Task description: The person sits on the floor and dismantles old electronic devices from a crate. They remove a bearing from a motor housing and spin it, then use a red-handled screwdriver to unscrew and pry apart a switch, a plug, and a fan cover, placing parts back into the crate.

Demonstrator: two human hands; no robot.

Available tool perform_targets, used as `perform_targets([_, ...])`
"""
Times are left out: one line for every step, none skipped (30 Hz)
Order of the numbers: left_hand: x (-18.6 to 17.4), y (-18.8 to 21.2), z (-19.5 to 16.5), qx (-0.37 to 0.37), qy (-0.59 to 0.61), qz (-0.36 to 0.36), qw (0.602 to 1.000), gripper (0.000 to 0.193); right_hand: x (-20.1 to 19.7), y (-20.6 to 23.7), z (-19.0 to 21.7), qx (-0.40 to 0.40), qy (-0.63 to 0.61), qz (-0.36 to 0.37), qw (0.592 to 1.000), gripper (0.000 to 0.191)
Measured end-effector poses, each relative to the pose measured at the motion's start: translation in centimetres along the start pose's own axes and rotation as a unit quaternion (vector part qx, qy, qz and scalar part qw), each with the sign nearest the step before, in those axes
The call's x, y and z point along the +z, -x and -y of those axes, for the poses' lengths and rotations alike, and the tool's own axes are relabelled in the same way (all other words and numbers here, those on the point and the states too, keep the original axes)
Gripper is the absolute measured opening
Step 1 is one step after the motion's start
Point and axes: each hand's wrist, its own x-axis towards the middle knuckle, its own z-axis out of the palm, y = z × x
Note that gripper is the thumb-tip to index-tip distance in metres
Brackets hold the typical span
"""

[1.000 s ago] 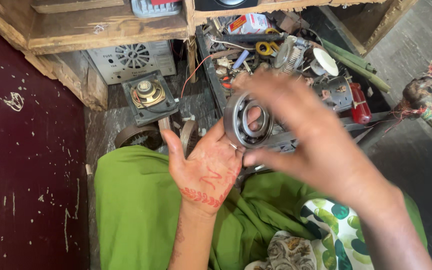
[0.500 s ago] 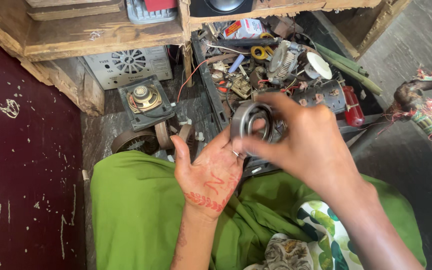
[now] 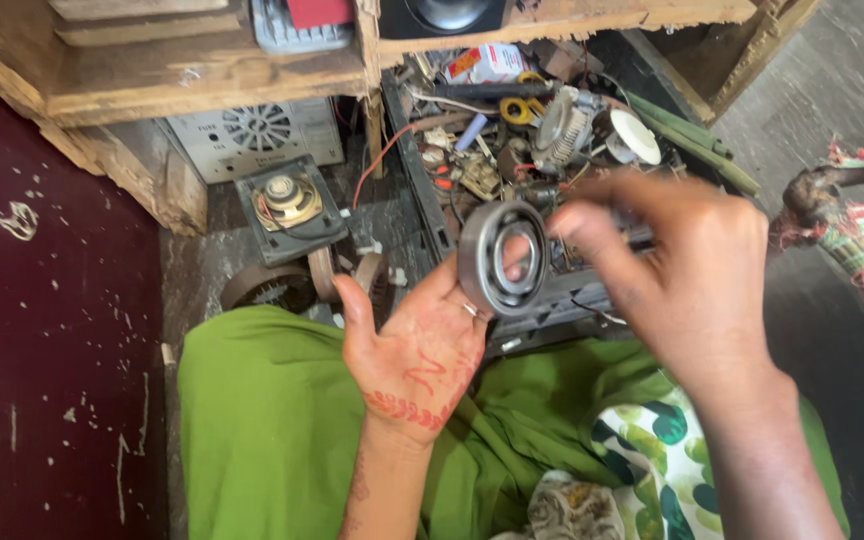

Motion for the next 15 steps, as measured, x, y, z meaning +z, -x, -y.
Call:
perform_targets([0.1,0.3,0.1,-0.003,0.028,-0.016,0.999,0.128,0.1,0.3,-0.2,-0.072,-0.02,-0.026,0.997,0.068])
perform_targets([0.1,0.4,0.1,-0.004,0.027,-0.004,1.0,0.128,0.1,0.6,-0.6,-0.115,-0.038,-0.025,0.992,0.067])
perform_targets([0.2,0.4,0.1,-0.006,0.022,0.013,1.0,0.127,0.2,0.9,-0.8,-0.128,-0.066,0.007,0.99,0.065])
perform_targets([0.2,0.5,0.2,-0.008,0.018,0.03,0.999,0.127,0.4,1.2,-1.0,-0.127,-0.086,0.028,0.988,0.064])
perform_targets([0.3,0.5,0.2,-0.011,-0.004,0.031,0.999,0.128,0.4,1.4,-1.3,-0.12,-0.1,0.032,0.987,0.063])
perform_targets([0.3,0.6,0.3,-0.013,-0.025,0.03,0.999,0.129,0.6,1.6,-1.4,-0.11,-0.099,0.016,0.989,0.061])
perform_targets([0.4,0.6,0.3,-0.014,-0.047,0.03,0.998,0.13,0.4,1.7,-1.5,-0.105,-0.09,0.002,0.99,0.06])
perform_targets([0.4,0.6,0.4,-0.015,-0.066,0.039,0.997,0.131,0.5,1.8,-1.5,-0.101,-0.077,-0.008,0.992,0.06])
perform_targets([0.4,0.7,0.4,-0.015,-0.085,0.048,0.995,0.131,0.5,1.8,-1.3,-0.097,-0.064,-0.017,0.993,0.059])
perform_targets([0.4,0.7,0.4,-0.014,-0.105,0.056,0.993,0.132,0.3,1.6,-1.2,-0.094,-0.051,-0.026,0.994,0.059])
perform_targets([0.4,0.7,0.5,-0.017,-0.059,0.038,0.997,0.131,0.3,1.5,-0.7,-0.088,-0.04,-0.032,0.995,0.059])
perform_targets([0.4,0.8,0.5,-0.019,-0.014,0.022,0.999,0.13,0.0,1.2,-0.4,-0.093,-0.055,-0.006,0.994,0.059])
perform_targets([0.4,0.8,0.5,-0.023,0.029,0.009,0.999,0.129,-0.1,0.8,0.2,-0.098,-0.069,0.016,0.993,0.059])
perform_targets([0.3,0.8,0.5,-0.021,-0.005,0.02,1.0,0.129,-0.3,0.4,0.9,-0.1,-0.083,0.038,0.991,0.06])
perform_targets([0.3,0.8,0.6,-0.018,-0.037,0.032,0.999,0.129,-0.8,-0.2,1.3,0.047,-0.036,0.08,0.995,0.053])
